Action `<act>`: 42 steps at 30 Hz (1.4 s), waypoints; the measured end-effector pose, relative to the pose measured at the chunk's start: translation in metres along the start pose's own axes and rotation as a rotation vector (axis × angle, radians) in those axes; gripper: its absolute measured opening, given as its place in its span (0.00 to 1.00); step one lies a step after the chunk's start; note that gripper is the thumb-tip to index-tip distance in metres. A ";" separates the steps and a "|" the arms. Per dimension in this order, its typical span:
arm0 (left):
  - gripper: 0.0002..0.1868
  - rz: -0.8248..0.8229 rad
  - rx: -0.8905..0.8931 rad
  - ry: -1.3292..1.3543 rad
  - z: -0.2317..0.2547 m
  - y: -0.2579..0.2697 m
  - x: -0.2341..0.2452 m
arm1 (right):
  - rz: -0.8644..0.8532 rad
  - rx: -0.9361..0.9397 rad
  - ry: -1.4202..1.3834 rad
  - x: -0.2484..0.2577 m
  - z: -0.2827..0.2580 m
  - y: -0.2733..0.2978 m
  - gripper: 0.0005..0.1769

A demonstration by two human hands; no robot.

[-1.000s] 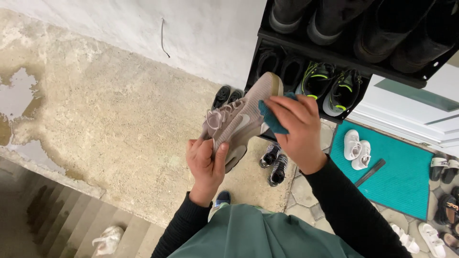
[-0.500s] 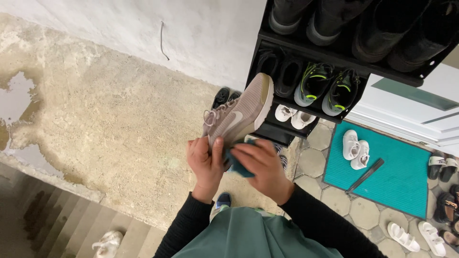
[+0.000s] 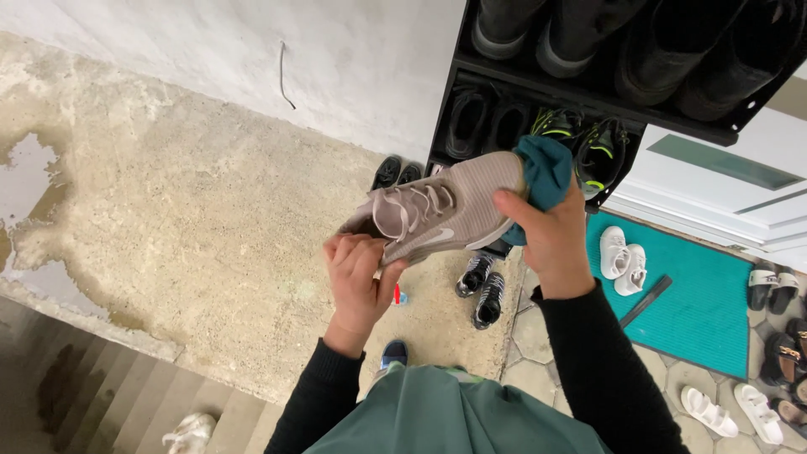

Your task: The person wipes several shoes with a cloth, spraying cleaner on them as needed. They handle a pair of gray sneakers and a pair of black rollerblades, wiping each item thoroughly before placing them on a shoe rack.

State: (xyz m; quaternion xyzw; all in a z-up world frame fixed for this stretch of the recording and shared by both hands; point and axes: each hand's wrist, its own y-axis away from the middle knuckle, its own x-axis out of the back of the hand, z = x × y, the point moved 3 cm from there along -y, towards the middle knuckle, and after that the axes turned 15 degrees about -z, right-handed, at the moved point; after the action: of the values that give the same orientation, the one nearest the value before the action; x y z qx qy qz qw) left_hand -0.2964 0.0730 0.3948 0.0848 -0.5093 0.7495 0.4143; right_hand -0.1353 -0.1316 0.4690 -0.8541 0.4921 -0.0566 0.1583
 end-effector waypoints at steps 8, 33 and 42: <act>0.38 -0.328 0.888 0.416 0.035 -0.027 -0.001 | -0.053 -0.006 0.289 -0.041 0.018 0.027 0.31; 0.20 0.018 0.498 0.134 0.006 0.001 -0.020 | 0.002 0.553 1.147 -0.050 0.027 0.080 0.17; 0.10 -0.034 0.626 0.395 0.031 -0.015 -0.029 | -0.018 -0.134 0.465 0.010 0.025 0.058 0.21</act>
State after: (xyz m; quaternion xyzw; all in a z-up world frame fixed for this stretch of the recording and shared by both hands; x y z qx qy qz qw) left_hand -0.2759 0.0339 0.4034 0.0698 -0.1642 0.8638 0.4711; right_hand -0.1716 -0.1623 0.4257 -0.8311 0.5103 -0.2202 -0.0167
